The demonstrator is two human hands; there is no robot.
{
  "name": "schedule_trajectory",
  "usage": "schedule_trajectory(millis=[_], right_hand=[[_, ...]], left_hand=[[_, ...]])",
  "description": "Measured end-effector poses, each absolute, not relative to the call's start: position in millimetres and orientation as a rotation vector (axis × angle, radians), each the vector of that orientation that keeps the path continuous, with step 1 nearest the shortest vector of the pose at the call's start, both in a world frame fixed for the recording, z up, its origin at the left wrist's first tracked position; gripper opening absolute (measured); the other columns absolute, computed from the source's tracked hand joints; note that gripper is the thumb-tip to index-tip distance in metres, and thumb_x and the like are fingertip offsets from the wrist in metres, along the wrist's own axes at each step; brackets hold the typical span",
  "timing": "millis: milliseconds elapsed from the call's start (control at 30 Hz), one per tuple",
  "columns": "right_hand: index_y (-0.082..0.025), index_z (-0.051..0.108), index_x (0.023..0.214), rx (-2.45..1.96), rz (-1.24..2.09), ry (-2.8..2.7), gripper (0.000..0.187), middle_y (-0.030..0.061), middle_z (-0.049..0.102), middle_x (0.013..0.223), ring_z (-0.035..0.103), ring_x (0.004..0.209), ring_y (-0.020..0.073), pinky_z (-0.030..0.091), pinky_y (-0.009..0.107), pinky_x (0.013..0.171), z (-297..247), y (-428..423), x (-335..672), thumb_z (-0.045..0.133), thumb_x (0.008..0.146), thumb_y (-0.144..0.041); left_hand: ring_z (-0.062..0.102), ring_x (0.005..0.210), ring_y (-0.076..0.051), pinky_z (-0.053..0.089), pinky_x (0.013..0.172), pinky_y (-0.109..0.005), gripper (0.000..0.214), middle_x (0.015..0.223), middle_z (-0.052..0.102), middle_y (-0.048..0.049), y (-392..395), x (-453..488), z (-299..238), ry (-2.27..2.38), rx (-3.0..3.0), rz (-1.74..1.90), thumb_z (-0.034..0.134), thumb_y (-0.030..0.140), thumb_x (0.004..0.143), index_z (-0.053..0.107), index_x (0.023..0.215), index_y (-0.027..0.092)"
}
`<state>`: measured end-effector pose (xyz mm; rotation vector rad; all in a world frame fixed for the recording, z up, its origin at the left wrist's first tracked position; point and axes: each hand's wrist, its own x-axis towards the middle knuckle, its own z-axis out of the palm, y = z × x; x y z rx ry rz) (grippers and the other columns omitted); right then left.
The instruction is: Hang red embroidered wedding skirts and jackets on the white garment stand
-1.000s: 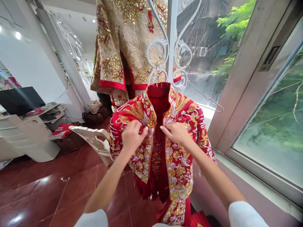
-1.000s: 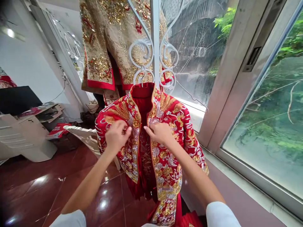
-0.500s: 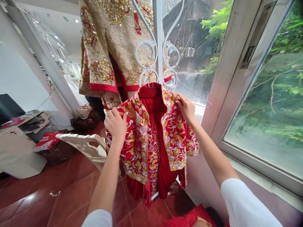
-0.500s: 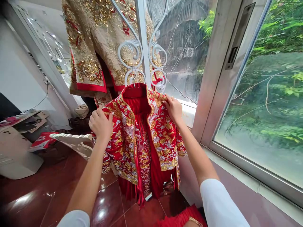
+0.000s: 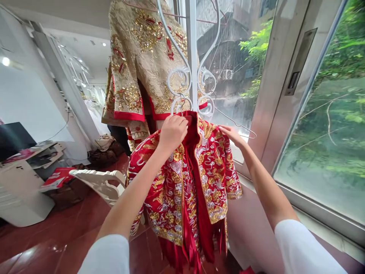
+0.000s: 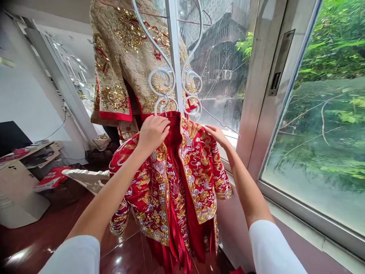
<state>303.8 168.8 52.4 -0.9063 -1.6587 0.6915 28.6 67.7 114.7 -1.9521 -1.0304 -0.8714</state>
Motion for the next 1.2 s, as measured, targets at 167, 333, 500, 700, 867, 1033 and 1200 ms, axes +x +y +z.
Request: schedule_trajectory(millis=[167,333,500,700,867,1033,1200], right_hand=[[-0.016,0.063,0.072,-0.943,0.581,-1.625,0.047,0.0012,0.062,0.064,0.054,0.061,0.0146,0.042,0.026,0.058,44.7,163.9,287.9,0.047,0.079,-0.06],[-0.018,0.046,0.052,-1.081,-0.065,-1.423,0.055,0.0001,0.042,0.047,0.045,0.052,0.0136,0.033,0.026,0.053,79.8,148.9,285.6,0.034,0.088,-0.058],[-0.019,0.066,0.089,-1.106,-0.413,-1.504,0.047,0.0083,0.066,0.078,0.061,0.079,0.0217,0.043,0.032,0.068,66.8,94.1,268.7,0.027,0.096,-0.044],[-0.019,0.065,0.111,-1.056,-0.421,-1.685,0.041,0.0098,0.065,0.113,0.055,0.113,0.0262,0.042,0.042,0.093,17.1,69.6,258.5,0.032,0.095,-0.038],[-0.017,0.068,0.099,-1.053,-0.038,-1.494,0.044,0.0076,0.07,0.095,0.064,0.09,0.0215,0.047,0.034,0.082,42.2,100.4,303.0,0.039,0.09,-0.049],[-0.017,0.064,0.073,-1.069,0.494,-1.528,0.053,0.004,0.068,0.074,0.063,0.072,0.0194,0.049,0.032,0.07,17.1,118.0,330.2,0.045,0.078,-0.066],[-0.019,0.063,0.073,-0.924,0.876,-1.279,0.058,0.006,0.069,0.074,0.064,0.067,0.0201,0.052,0.032,0.062,-20.6,118.8,318.6,0.051,0.067,-0.076]], left_hand=[[0.039,0.129,-0.028,0.021,0.111,-0.05,0.045,0.135,0.051,-0.0134,108.2,51.9,113.9,-1.084,-2.017,-0.884,0.047,0.02,0.085,0.049,0.13,0.014],[0.031,0.136,-0.025,0.014,0.115,-0.05,0.046,0.142,0.043,-0.0105,113.8,44.6,105.5,-1.147,-2.076,-1.006,0.04,0.017,0.088,0.046,0.134,0.015],[0.03,0.137,-0.024,0.016,0.116,-0.048,0.052,0.141,0.045,-0.0083,114.9,47.5,101.4,-1.21,-2.035,-1.109,0.032,0.012,0.089,0.039,0.14,0.018],[0.028,0.138,-0.022,0.016,0.117,-0.048,0.053,0.143,0.043,-0.0074,121.0,46.2,97.9,-1.199,-2.056,-1.121,0.029,0.011,0.09,0.035,0.142,0.018],[0.03,0.137,-0.023,0.017,0.116,-0.049,0.052,0.142,0.045,-0.0078,118.4,40.7,101.0,-1.194,-2.093,-1.063,0.03,0.013,0.089,0.039,0.14,0.018],[0.031,0.137,-0.022,0.018,0.116,-0.045,0.048,0.14,0.046,-0.0103,116.2,32.3,100.9,-1.137,-2.11,-1.019,0.029,0.017,0.091,0.044,0.136,0.013],[0.031,0.137,-0.023,0.017,0.116,-0.048,0.047,0.141,0.046,-0.0075,109.8,31.0,110.3,-1.176,-2.16,-1.041,0.036,0.022,0.09,0.045,0.136,0.017]])
